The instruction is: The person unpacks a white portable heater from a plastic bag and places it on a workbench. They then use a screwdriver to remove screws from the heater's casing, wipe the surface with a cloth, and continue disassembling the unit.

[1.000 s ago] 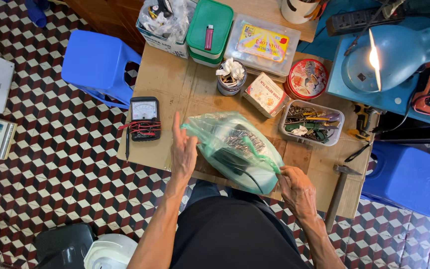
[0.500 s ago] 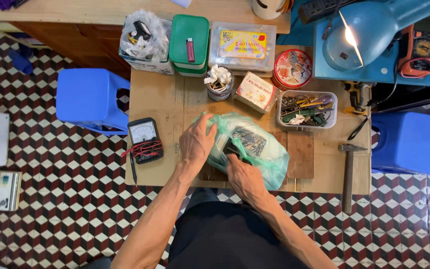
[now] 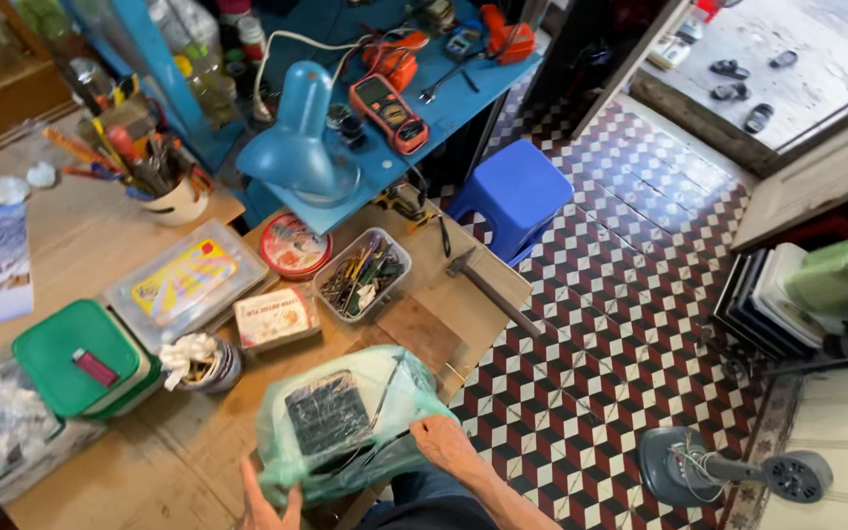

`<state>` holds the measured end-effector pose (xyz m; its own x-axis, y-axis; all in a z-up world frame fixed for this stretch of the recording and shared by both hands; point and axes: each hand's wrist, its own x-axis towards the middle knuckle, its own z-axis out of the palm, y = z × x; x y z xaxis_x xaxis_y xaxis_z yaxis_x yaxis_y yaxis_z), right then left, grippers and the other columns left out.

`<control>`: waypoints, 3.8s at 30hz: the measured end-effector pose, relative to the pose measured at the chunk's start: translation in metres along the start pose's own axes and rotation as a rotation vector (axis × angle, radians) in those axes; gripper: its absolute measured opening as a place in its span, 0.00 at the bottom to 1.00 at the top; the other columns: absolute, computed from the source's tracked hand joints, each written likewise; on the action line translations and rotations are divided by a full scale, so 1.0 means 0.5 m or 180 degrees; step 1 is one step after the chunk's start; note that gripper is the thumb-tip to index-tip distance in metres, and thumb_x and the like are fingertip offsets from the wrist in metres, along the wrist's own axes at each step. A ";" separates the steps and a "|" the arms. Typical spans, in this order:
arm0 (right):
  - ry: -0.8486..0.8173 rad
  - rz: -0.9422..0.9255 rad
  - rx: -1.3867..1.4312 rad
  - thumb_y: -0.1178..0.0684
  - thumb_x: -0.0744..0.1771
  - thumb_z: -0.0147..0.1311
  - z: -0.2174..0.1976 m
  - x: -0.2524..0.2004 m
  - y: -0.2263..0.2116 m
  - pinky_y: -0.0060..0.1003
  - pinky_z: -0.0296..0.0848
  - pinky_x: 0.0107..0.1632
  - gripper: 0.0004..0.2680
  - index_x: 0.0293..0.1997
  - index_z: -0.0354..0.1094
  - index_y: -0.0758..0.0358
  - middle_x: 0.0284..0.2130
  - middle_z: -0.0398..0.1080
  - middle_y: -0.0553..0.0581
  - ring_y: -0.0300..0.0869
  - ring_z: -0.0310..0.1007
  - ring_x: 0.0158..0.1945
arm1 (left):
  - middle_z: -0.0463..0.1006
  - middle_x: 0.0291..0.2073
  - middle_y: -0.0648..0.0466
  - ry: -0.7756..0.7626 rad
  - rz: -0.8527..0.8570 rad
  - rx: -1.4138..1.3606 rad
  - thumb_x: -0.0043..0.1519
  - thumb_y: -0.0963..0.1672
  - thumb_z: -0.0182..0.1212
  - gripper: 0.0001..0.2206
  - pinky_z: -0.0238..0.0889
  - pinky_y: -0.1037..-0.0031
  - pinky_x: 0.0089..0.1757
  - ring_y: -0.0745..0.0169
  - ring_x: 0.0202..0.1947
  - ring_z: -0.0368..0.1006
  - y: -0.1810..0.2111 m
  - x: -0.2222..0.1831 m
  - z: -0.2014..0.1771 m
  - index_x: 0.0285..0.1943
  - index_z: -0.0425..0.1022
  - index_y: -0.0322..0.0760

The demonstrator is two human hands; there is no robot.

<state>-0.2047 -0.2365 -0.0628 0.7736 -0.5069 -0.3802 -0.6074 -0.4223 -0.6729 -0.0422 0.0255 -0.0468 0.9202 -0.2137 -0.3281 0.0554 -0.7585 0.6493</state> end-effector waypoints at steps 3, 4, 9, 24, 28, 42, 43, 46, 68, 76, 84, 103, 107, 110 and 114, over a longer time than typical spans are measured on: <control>-0.0698 0.0205 0.0652 0.47 0.67 0.46 0.014 0.024 -0.011 0.40 0.77 0.32 0.15 0.29 0.71 0.70 0.25 0.77 0.63 0.46 0.80 0.27 | 0.74 0.57 0.37 -0.0357 -0.0180 0.0236 0.57 0.49 0.62 0.37 0.67 0.51 0.50 0.32 0.53 0.74 -0.051 0.043 0.044 0.77 0.52 0.46; -0.0763 0.0585 0.1350 0.47 0.68 0.49 0.026 0.028 -0.024 0.39 0.77 0.31 0.15 0.28 0.70 0.73 0.24 0.76 0.64 0.45 0.80 0.26 | 0.75 0.56 0.38 -0.0478 -0.0196 0.0309 0.57 0.49 0.62 0.36 0.67 0.51 0.50 0.33 0.53 0.74 -0.064 0.061 0.061 0.77 0.53 0.46; -0.0384 0.0846 0.2146 0.42 0.67 0.49 0.058 0.060 -0.101 0.37 0.74 0.28 0.16 0.32 0.73 0.68 0.23 0.74 0.57 0.42 0.74 0.22 | 0.81 0.49 0.39 -0.0653 -0.0045 0.0420 0.58 0.50 0.61 0.31 0.69 0.52 0.48 0.35 0.50 0.77 -0.150 0.106 0.065 0.73 0.63 0.48; -0.1029 0.0079 0.2111 0.54 0.67 0.43 -0.006 0.278 -0.296 0.32 0.73 0.42 0.12 0.47 0.70 0.70 0.40 0.77 0.61 0.42 0.75 0.38 | 0.65 0.65 0.42 0.0537 0.0297 -0.3504 0.60 0.37 0.56 0.21 0.73 0.69 0.48 0.58 0.49 0.74 0.081 0.125 -0.032 0.63 0.59 0.38; -0.1252 -0.0515 0.2079 0.53 0.68 0.44 0.013 0.352 -0.309 0.34 0.71 0.54 0.14 0.52 0.71 0.72 0.46 0.77 0.61 0.43 0.75 0.49 | 0.59 0.73 0.35 0.0521 0.1141 -0.1286 0.60 0.38 0.55 0.12 0.67 0.62 0.56 0.44 0.59 0.72 0.064 0.122 -0.045 0.52 0.70 0.36; -0.1627 -0.1322 -0.0151 0.43 0.70 0.39 0.086 0.449 -0.215 0.48 0.70 0.48 0.15 0.46 0.71 0.63 0.37 0.74 0.70 0.59 0.74 0.42 | 0.71 0.63 0.41 0.0153 -0.0087 -0.0555 0.64 0.43 0.58 0.21 0.63 0.62 0.59 0.41 0.63 0.68 -0.052 0.157 0.035 0.67 0.69 0.38; -0.1791 -0.1219 -0.0361 0.42 0.70 0.39 0.090 0.464 -0.223 0.49 0.70 0.48 0.16 0.46 0.72 0.63 0.36 0.74 0.70 0.59 0.75 0.41 | 0.71 0.64 0.42 0.0367 0.0031 -0.0569 0.63 0.43 0.58 0.19 0.65 0.63 0.57 0.41 0.62 0.69 -0.031 0.146 0.021 0.65 0.72 0.39; -0.1783 -0.1133 -0.1034 0.42 0.70 0.40 0.115 0.468 -0.256 0.53 0.69 0.50 0.17 0.45 0.74 0.63 0.38 0.75 0.72 0.63 0.74 0.45 | 0.72 0.66 0.43 0.0801 0.0399 -0.0622 0.62 0.42 0.60 0.16 0.69 0.63 0.54 0.41 0.60 0.73 0.034 0.100 -0.019 0.59 0.77 0.39; -0.2561 -0.0812 -0.1272 0.23 0.53 0.66 0.044 0.379 -0.411 0.48 0.68 0.62 0.44 0.64 0.62 0.74 0.57 0.68 0.74 0.59 0.70 0.61 | 0.79 0.47 0.48 0.0269 0.0142 0.0062 0.58 0.42 0.62 0.14 0.62 0.59 0.52 0.46 0.52 0.72 0.055 -0.096 -0.008 0.53 0.77 0.37; -0.2974 -0.0716 -0.1322 0.23 0.54 0.60 0.006 0.358 -0.388 0.47 0.70 0.60 0.40 0.64 0.63 0.68 0.56 0.71 0.70 0.55 0.72 0.60 | 0.80 0.49 0.42 0.0352 -0.1706 -0.1085 0.61 0.54 0.61 0.21 0.67 0.60 0.52 0.44 0.52 0.75 -0.048 -0.045 0.108 0.53 0.77 0.37; -0.2197 -0.1256 -0.1111 0.29 0.53 0.66 -0.050 0.234 -0.395 0.47 0.66 0.63 0.40 0.66 0.59 0.66 0.59 0.67 0.68 0.55 0.68 0.63 | 0.73 0.55 0.42 0.0279 -0.2259 -0.3050 0.58 0.57 0.61 0.30 0.65 0.62 0.54 0.49 0.57 0.70 -0.058 -0.026 0.173 0.60 0.66 0.33; -0.0835 -0.1432 0.0037 0.38 0.54 0.71 -0.150 -0.003 -0.370 0.51 0.63 0.64 0.40 0.69 0.49 0.61 0.61 0.62 0.68 0.56 0.62 0.66 | 0.78 0.39 0.57 0.0614 0.0648 -0.3317 0.67 0.45 0.59 0.17 0.66 0.81 0.41 0.73 0.40 0.71 0.134 0.042 -0.173 0.62 0.67 0.35; -0.0783 -0.1450 0.0488 0.42 0.62 0.63 -0.158 -0.048 -0.341 0.52 0.58 0.68 0.32 0.70 0.51 0.63 0.64 0.62 0.69 0.58 0.60 0.70 | 0.76 0.40 0.59 0.0329 0.0648 -0.3236 0.69 0.43 0.56 0.11 0.64 0.81 0.43 0.73 0.40 0.69 0.143 0.022 -0.169 0.57 0.74 0.33; -0.0335 -0.1413 0.0166 0.42 0.64 0.58 -0.149 -0.082 -0.341 0.53 0.63 0.64 0.29 0.69 0.52 0.64 0.61 0.62 0.72 0.60 0.63 0.66 | 0.76 0.40 0.59 0.0152 0.0639 -0.3216 0.69 0.42 0.54 0.09 0.65 0.81 0.44 0.74 0.40 0.68 0.156 -0.001 -0.157 0.55 0.74 0.34; -0.0517 -0.0749 0.0160 0.38 0.65 0.49 -0.154 -0.091 -0.366 0.52 0.71 0.59 0.25 0.67 0.59 0.59 0.57 0.68 0.71 0.60 0.71 0.61 | 0.76 0.40 0.59 -0.0035 0.0653 -0.2886 0.69 0.43 0.52 0.09 0.65 0.82 0.45 0.74 0.41 0.69 0.172 -0.013 -0.159 0.55 0.73 0.35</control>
<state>-0.1424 -0.1942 0.1267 0.9134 -0.2707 -0.3040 -0.4013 -0.4742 -0.7836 -0.0125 0.0107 0.0657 0.9420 -0.2997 -0.1510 0.1780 0.0648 0.9819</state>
